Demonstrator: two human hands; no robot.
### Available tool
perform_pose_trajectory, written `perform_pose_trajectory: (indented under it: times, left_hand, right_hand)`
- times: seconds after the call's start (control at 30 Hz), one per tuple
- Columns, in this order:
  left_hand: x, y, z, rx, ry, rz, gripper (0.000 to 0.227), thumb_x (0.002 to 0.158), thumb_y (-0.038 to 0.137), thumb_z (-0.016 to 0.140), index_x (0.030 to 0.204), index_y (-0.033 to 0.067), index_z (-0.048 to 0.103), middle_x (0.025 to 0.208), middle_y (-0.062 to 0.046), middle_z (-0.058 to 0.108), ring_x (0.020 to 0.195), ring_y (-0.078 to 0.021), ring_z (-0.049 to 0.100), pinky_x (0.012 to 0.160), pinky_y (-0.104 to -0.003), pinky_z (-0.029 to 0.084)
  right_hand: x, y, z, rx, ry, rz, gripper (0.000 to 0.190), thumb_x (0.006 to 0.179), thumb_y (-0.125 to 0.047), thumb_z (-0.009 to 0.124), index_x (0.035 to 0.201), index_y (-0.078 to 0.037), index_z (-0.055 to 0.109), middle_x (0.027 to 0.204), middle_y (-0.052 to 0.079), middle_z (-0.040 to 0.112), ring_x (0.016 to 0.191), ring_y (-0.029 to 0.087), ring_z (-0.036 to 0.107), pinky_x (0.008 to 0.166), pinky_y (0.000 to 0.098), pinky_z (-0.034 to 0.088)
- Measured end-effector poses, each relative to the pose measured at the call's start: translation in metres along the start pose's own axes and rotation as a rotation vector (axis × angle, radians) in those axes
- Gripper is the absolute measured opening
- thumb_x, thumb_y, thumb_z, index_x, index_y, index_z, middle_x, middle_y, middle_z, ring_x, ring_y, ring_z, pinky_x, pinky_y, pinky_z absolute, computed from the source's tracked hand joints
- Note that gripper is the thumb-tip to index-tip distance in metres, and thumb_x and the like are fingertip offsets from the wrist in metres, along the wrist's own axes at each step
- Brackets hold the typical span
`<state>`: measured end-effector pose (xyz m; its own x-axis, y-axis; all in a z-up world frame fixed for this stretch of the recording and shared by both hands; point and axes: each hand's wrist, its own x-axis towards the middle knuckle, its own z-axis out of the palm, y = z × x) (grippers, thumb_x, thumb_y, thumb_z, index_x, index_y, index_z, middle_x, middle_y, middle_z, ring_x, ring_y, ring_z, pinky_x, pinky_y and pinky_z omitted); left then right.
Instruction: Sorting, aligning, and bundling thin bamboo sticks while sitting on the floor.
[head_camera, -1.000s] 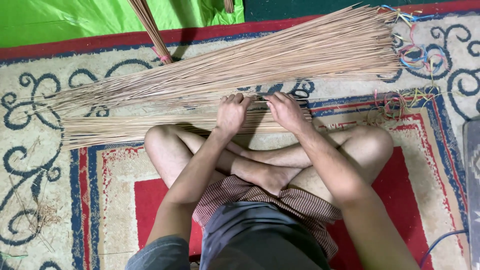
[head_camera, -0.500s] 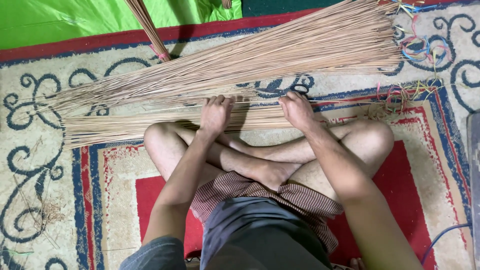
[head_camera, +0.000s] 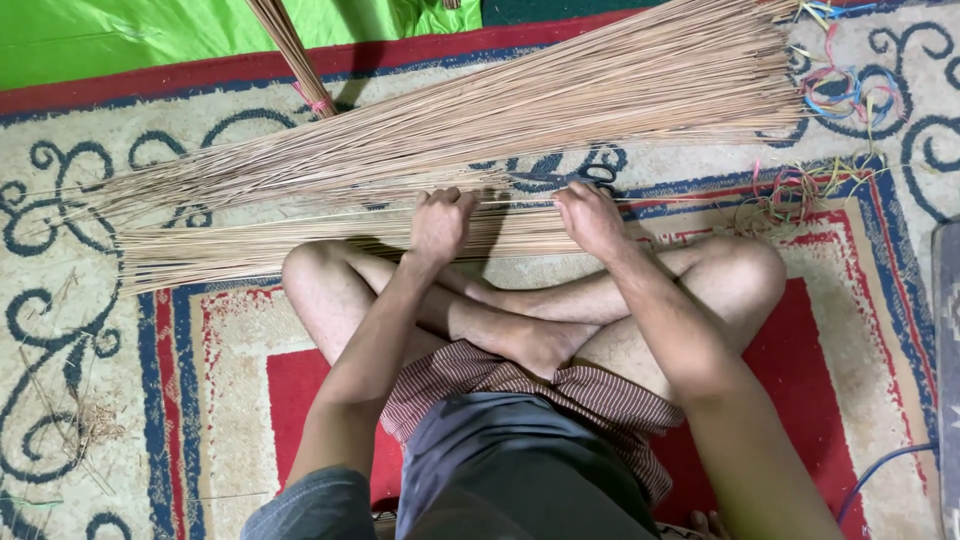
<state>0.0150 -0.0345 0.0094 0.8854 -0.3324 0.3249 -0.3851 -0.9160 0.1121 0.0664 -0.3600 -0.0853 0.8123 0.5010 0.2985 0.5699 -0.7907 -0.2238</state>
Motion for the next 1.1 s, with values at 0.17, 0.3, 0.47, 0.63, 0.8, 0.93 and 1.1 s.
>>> perform_pose_trajectory:
  times: [0.17,0.3,0.47,0.63,0.8,0.93,1.1]
  left_hand:
    - [-0.007,-0.025,-0.002,0.003,-0.047,-0.039,0.010,0.096,0.028,0.061,0.100,0.0258,0.071,0.088,0.004,0.065,0.089,-0.0206,0.070,0.083,-0.036,0.048]
    - [0.000,-0.010,0.005,-0.056,-0.132,-0.040,0.018,0.097,0.035,0.065,0.110,0.0239,0.070,0.096,0.003,0.067,0.098,-0.0207,0.070,0.091,-0.038,0.048]
    - [0.015,0.042,0.002,-0.067,-0.107,0.080,0.018,0.094,0.033,0.069,0.107,0.0210,0.070,0.094,0.001,0.068,0.096,-0.0216,0.071,0.088,-0.038,0.049]
    - [0.020,0.048,0.016,-0.100,-0.084,0.079,0.009,0.095,0.026,0.067,0.103,0.0209,0.070,0.091,0.001,0.068,0.092,-0.0216,0.073,0.082,-0.037,0.051]
    - [0.006,0.003,0.035,-0.098,-0.145,-0.030,0.013,0.103,0.031,0.058,0.108,0.0253,0.069,0.089,0.005,0.065,0.092,-0.0197,0.073,0.084,-0.035,0.050]
    - [0.001,-0.024,0.028,-0.090,-0.141,-0.057,0.013,0.104,0.031,0.057,0.106,0.0246,0.069,0.088,0.004,0.064,0.091,-0.0206,0.072,0.084,-0.037,0.051]
    - [0.004,-0.034,0.024,-0.059,-0.106,-0.073,0.010,0.103,0.030,0.059,0.105,0.0268,0.068,0.087,0.005,0.062,0.089,-0.0202,0.071,0.082,-0.037,0.050]
  right_hand:
    - [-0.009,0.010,-0.027,-0.075,-0.021,0.024,0.017,0.098,-0.023,0.063,0.108,-0.013,0.073,0.090,0.007,0.060,0.091,0.031,0.065,0.081,0.0425,0.050]
    - [-0.004,-0.003,-0.015,-0.057,-0.011,0.035,0.016,0.099,-0.023,0.063,0.105,-0.013,0.072,0.089,0.006,0.059,0.090,0.031,0.065,0.079,0.0429,0.050]
    - [0.019,-0.051,-0.013,0.027,0.040,-0.048,0.013,0.098,-0.021,0.063,0.098,-0.011,0.072,0.083,0.007,0.056,0.083,0.033,0.064,0.075,0.0422,0.050]
    - [0.024,-0.069,-0.033,0.032,0.057,-0.077,0.014,0.098,-0.020,0.062,0.093,-0.010,0.071,0.081,0.008,0.057,0.081,0.031,0.065,0.073,0.0380,0.051]
    - [0.011,-0.042,-0.090,0.132,-0.057,0.028,0.016,0.097,-0.015,0.062,0.105,-0.009,0.075,0.085,0.011,0.061,0.086,0.040,0.065,0.077,0.0482,0.052]
    - [-0.015,0.029,-0.067,0.183,-0.097,0.090,0.018,0.096,-0.009,0.062,0.106,-0.007,0.076,0.086,0.017,0.065,0.086,0.044,0.067,0.079,0.0502,0.054]
    - [-0.017,0.036,-0.103,0.232,-0.156,0.231,0.014,0.096,-0.008,0.065,0.105,-0.006,0.076,0.089,0.019,0.069,0.091,0.044,0.069,0.081,0.0495,0.056]
